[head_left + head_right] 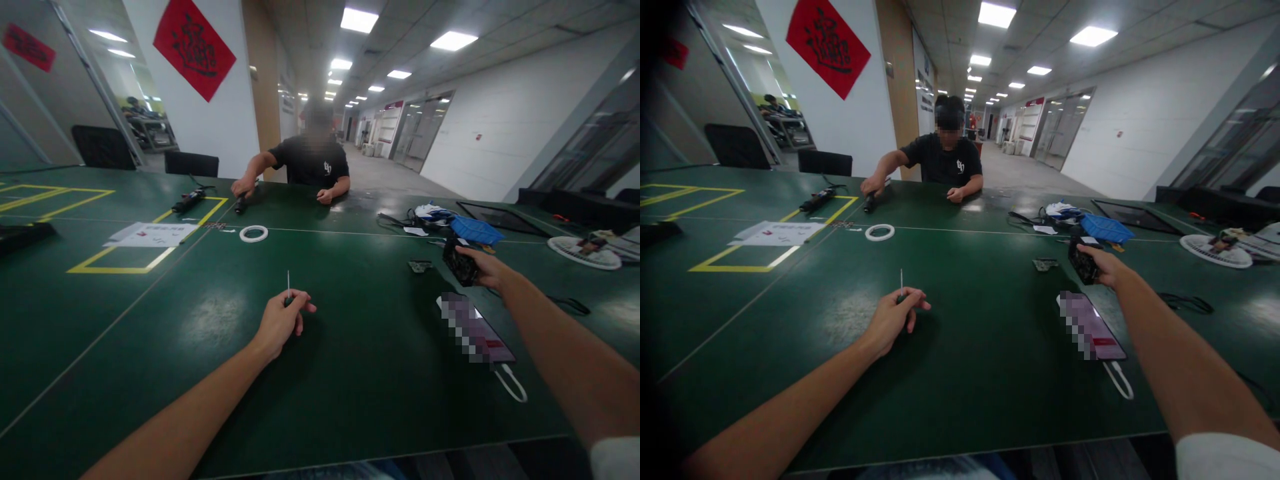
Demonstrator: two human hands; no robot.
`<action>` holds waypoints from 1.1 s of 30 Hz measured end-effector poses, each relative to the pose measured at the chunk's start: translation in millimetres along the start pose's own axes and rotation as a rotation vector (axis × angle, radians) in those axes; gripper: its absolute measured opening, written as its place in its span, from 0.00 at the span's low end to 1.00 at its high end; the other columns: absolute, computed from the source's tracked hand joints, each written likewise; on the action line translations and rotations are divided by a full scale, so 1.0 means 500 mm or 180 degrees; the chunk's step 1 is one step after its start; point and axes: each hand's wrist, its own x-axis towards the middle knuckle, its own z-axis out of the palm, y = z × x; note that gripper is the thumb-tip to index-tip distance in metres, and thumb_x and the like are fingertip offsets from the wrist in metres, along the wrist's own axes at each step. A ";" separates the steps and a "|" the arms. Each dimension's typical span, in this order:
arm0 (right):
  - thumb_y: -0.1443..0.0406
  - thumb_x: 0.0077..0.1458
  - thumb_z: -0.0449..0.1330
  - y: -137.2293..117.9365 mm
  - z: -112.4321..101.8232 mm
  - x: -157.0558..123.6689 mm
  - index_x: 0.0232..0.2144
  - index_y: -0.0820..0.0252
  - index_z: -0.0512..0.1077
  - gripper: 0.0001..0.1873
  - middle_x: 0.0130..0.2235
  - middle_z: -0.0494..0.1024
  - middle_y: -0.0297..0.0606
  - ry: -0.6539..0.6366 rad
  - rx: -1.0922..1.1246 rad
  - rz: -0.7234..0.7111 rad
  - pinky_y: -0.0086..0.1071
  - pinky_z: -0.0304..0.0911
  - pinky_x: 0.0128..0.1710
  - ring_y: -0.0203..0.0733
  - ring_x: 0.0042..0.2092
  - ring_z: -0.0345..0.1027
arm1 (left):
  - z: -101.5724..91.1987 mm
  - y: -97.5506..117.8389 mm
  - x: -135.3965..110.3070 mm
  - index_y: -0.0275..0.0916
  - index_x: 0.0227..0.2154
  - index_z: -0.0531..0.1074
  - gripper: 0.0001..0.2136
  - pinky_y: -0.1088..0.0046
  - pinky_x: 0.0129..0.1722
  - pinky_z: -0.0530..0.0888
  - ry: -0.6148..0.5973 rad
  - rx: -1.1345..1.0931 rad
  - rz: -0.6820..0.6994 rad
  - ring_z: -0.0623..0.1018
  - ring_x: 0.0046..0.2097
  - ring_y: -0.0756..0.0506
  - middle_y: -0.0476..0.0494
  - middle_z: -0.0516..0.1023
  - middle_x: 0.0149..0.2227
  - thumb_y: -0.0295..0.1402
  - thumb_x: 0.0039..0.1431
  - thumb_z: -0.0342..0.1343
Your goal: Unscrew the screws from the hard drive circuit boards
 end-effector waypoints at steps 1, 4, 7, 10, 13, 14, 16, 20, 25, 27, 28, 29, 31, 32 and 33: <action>0.63 0.62 0.58 -0.007 -0.001 -0.002 0.29 0.70 0.74 0.15 0.33 0.80 0.57 -0.0073 0.0058 0.0055 0.43 0.61 0.32 0.38 0.28 0.71 | 0.000 -0.001 0.000 0.37 0.38 0.74 0.16 0.78 0.15 0.63 -0.0023 0.0019 0.0004 0.69 0.16 0.54 0.39 0.83 0.36 0.47 0.62 0.59; 0.59 0.65 0.56 -0.034 0.008 -0.014 0.35 0.68 0.74 0.16 0.37 0.81 0.52 -0.0257 0.0294 0.0111 0.43 0.61 0.36 0.37 0.32 0.71 | 0.001 -0.005 -0.001 0.37 0.38 0.74 0.15 0.77 0.15 0.64 -0.0073 0.0087 0.0005 0.69 0.17 0.54 0.40 0.83 0.36 0.46 0.61 0.60; 0.57 0.66 0.55 -0.052 0.048 -0.048 0.39 0.67 0.74 0.17 0.40 0.81 0.50 -0.0468 0.0624 0.0053 0.45 0.63 0.41 0.40 0.36 0.73 | -0.002 -0.005 -0.001 0.37 0.39 0.74 0.15 0.78 0.15 0.63 -0.0103 0.0178 0.0012 0.69 0.17 0.55 0.40 0.83 0.37 0.46 0.61 0.61; 0.54 0.64 0.57 -0.040 0.116 -0.113 0.44 0.60 0.75 0.17 0.44 0.82 0.47 -0.1098 0.1409 0.0356 0.51 0.68 0.44 0.48 0.40 0.76 | -0.006 -0.002 0.000 0.36 0.43 0.73 0.17 0.79 0.15 0.62 -0.0167 0.0303 -0.0042 0.69 0.17 0.55 0.40 0.83 0.38 0.45 0.60 0.62; 0.54 0.65 0.54 0.008 0.201 -0.199 0.47 0.58 0.74 0.18 0.44 0.82 0.47 -0.1581 0.1879 0.0802 0.53 0.72 0.45 0.52 0.43 0.77 | -0.004 0.003 -0.004 0.36 0.47 0.72 0.20 0.79 0.15 0.62 -0.0233 0.0494 -0.0132 0.69 0.17 0.56 0.38 0.83 0.39 0.46 0.61 0.62; 0.55 0.66 0.54 0.029 0.231 -0.228 0.47 0.58 0.73 0.16 0.43 0.83 0.46 -0.1512 0.1956 0.0916 0.52 0.73 0.45 0.51 0.43 0.78 | -0.002 0.006 -0.007 0.36 0.49 0.71 0.21 0.78 0.15 0.62 -0.0248 0.0583 -0.0133 0.69 0.17 0.56 0.38 0.83 0.41 0.46 0.61 0.61; 0.59 0.66 0.55 0.074 0.288 -0.284 0.47 0.59 0.72 0.13 0.41 0.83 0.44 -0.1369 0.2017 0.1037 0.47 0.74 0.44 0.47 0.42 0.78 | 0.005 0.012 -0.017 0.38 0.54 0.69 0.24 0.78 0.16 0.64 -0.0317 0.0790 -0.0102 0.70 0.17 0.56 0.37 0.81 0.46 0.48 0.62 0.61; 0.57 0.65 0.58 0.143 0.378 -0.373 0.45 0.59 0.72 0.12 0.40 0.83 0.41 -0.1266 0.1850 0.0809 0.42 0.75 0.43 0.45 0.40 0.79 | 0.022 0.032 -0.046 0.43 0.63 0.62 0.34 0.72 0.21 0.72 -0.0495 0.1335 -0.0028 0.76 0.23 0.52 0.35 0.73 0.60 0.55 0.59 0.60; 0.48 0.64 0.58 0.151 0.409 -0.427 0.48 0.55 0.70 0.21 0.44 0.82 0.41 -0.1750 0.1591 0.0723 0.40 0.74 0.45 0.45 0.45 0.78 | 0.049 0.058 -0.072 0.38 0.68 0.57 0.47 0.58 0.54 0.74 -0.0360 0.2410 0.0448 0.76 0.57 0.32 0.33 0.74 0.59 0.59 0.50 0.64; 0.43 0.63 0.55 0.141 0.400 -0.435 0.49 0.56 0.71 0.26 0.44 0.81 0.42 -0.2228 0.1212 0.0746 0.37 0.73 0.42 0.45 0.45 0.77 | 0.059 0.062 -0.077 0.36 0.70 0.53 0.54 0.56 0.56 0.72 -0.0307 0.2902 0.0397 0.73 0.60 0.29 0.29 0.70 0.62 0.62 0.46 0.64; 0.41 0.63 0.54 0.136 0.394 -0.437 0.49 0.57 0.71 0.28 0.42 0.82 0.43 -0.2474 0.0944 0.0766 0.35 0.73 0.39 0.45 0.43 0.77 | 0.062 0.063 -0.078 0.34 0.71 0.50 0.57 0.55 0.55 0.72 -0.0270 0.3140 0.0325 0.73 0.60 0.28 0.27 0.68 0.64 0.63 0.45 0.63; 0.40 0.63 0.52 0.132 0.387 -0.436 0.48 0.58 0.72 0.31 0.40 0.82 0.43 -0.2706 0.0646 0.0780 0.33 0.72 0.34 0.43 0.39 0.77 | 0.064 0.063 -0.079 0.33 0.71 0.47 0.59 0.54 0.53 0.73 -0.0232 0.3356 0.0251 0.74 0.59 0.27 0.24 0.66 0.64 0.65 0.45 0.62; 0.36 0.62 0.46 0.124 0.374 -0.423 0.42 0.60 0.74 0.36 0.35 0.81 0.43 -0.3117 0.0027 0.0802 0.28 0.65 0.25 0.40 0.32 0.75 | 0.063 0.061 -0.076 0.32 0.72 0.43 0.59 0.54 0.48 0.74 -0.0188 0.3692 0.0158 0.77 0.55 0.26 0.22 0.65 0.64 0.65 0.47 0.60; 0.35 0.62 0.42 0.119 0.371 -0.410 0.39 0.62 0.74 0.40 0.33 0.80 0.44 -0.3329 -0.0288 0.0800 0.27 0.61 0.21 0.39 0.29 0.73 | 0.060 0.061 -0.073 0.32 0.72 0.42 0.58 0.55 0.46 0.75 -0.0180 0.3828 0.0131 0.78 0.53 0.27 0.22 0.65 0.64 0.63 0.48 0.59; 0.34 0.62 0.38 0.112 0.370 -0.390 0.35 0.63 0.75 0.43 0.31 0.80 0.45 -0.3534 -0.0633 0.0750 0.27 0.58 0.19 0.38 0.26 0.72 | 0.055 0.060 -0.069 0.33 0.72 0.41 0.56 0.55 0.45 0.76 -0.0172 0.3950 0.0107 0.79 0.51 0.27 0.22 0.64 0.64 0.61 0.50 0.58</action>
